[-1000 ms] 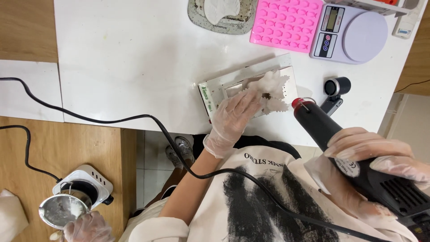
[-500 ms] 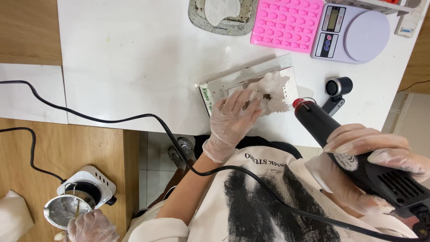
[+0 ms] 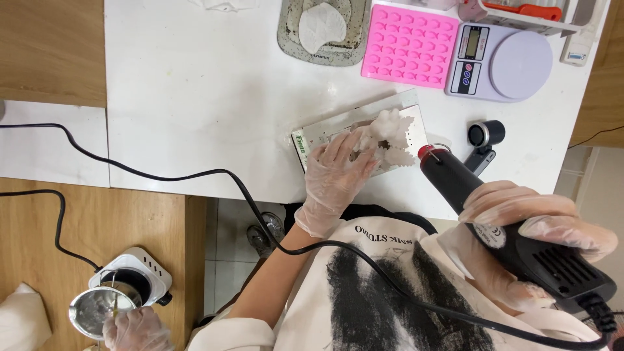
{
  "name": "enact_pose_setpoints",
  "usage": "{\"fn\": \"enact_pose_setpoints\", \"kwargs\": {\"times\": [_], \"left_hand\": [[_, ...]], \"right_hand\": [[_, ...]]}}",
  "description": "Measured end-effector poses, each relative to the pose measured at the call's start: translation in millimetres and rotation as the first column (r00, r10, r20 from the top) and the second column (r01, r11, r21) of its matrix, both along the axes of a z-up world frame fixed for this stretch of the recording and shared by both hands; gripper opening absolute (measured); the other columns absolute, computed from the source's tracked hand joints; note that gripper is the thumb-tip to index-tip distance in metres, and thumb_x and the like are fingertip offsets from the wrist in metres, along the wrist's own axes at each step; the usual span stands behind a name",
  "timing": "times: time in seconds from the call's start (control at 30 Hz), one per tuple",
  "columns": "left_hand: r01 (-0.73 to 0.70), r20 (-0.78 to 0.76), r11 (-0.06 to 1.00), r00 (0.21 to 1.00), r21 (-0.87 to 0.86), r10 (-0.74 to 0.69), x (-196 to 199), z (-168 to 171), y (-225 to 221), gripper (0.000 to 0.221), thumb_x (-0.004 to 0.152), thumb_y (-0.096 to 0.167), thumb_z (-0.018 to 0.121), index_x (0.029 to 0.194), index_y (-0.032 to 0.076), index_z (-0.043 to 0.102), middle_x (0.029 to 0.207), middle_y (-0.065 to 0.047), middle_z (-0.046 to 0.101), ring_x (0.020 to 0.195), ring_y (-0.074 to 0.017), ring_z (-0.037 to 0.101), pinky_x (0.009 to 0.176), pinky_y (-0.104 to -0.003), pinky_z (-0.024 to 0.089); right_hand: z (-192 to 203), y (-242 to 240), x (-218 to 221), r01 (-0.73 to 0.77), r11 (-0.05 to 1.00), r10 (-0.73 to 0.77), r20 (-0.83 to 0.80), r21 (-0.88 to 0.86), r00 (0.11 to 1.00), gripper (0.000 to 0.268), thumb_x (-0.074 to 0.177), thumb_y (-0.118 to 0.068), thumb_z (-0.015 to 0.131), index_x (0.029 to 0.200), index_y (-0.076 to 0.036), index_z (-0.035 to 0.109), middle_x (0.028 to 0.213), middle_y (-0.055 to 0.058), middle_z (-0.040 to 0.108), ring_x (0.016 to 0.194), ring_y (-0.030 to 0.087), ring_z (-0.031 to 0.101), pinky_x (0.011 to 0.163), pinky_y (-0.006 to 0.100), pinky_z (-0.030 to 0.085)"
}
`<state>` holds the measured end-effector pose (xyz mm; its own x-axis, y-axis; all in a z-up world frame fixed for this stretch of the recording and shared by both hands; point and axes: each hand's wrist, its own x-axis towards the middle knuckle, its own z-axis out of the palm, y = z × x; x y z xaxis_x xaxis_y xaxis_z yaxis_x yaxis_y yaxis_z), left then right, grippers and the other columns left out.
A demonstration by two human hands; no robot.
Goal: Use a heat gun to smooth and assemble wax candle components into a decorative figure.
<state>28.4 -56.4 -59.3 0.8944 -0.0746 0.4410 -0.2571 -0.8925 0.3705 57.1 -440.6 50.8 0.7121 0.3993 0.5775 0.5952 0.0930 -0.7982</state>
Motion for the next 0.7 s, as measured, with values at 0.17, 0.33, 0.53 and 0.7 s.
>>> {"fn": "enact_pose_setpoints", "kwargs": {"times": [0.17, 0.33, 0.53, 0.7], "left_hand": [[0.018, 0.003, 0.999, 1.000, -0.050, -0.018, 1, 0, -1, 0.032, 0.096, 0.034, 0.078, 0.125, 0.023, 0.070, 0.137, -0.001, 0.056, 0.130, -0.0187, 0.053, 0.098, -0.039, 0.043], [0.024, 0.023, 0.998, 0.999, -0.059, -0.023, 1, -8, -3, 0.029, 0.092, 0.032, 0.078, 0.118, 0.022, 0.071, 0.136, -0.002, 0.058, 0.127, -0.0194, 0.054, 0.095, -0.039, 0.043], [-0.111, 0.139, 0.955, 0.988, 0.274, 0.074, -10, -29, -1, 0.024, 0.095, 0.036, 0.074, 0.113, 0.021, 0.069, 0.130, -0.001, 0.059, 0.124, -0.0188, 0.053, 0.098, -0.039, 0.045], [-0.452, 0.538, -0.408, 0.834, 0.793, 0.121, -62, -124, -24, 0.023, 0.106, 0.041, 0.053, 0.108, 0.020, 0.061, 0.112, 0.002, 0.064, 0.104, -0.0124, 0.062, 0.093, -0.029, 0.050]], "right_hand": [[19, 68, -7, 0.002, 1.000, -0.003, 0.046, 0.008, 0.999, 0.055, 0.087, -0.032, 0.082, 0.125, -0.016, 0.045, 0.097, 0.009, 0.065, 0.078, 0.021, 0.076, 0.069, 0.043, 0.064], [32, 146, -7, -0.002, 1.000, 0.000, 0.090, 0.025, 0.996, 0.056, 0.086, -0.031, 0.083, 0.124, -0.016, 0.045, 0.097, 0.009, 0.065, 0.078, 0.021, 0.076, 0.069, 0.042, 0.064], [48, 244, -13, -0.033, 0.996, 0.022, 0.144, 0.080, 0.989, 0.052, 0.085, -0.039, 0.081, 0.119, -0.013, 0.052, 0.096, 0.009, 0.067, 0.081, 0.023, 0.076, 0.073, 0.043, 0.066], [40, 303, 4, -0.302, 0.953, 0.296, 0.298, -0.029, 0.907, 0.051, 0.088, -0.045, 0.083, 0.114, -0.009, 0.058, 0.101, 0.008, 0.069, 0.090, 0.025, 0.076, 0.085, 0.042, 0.068]]}}
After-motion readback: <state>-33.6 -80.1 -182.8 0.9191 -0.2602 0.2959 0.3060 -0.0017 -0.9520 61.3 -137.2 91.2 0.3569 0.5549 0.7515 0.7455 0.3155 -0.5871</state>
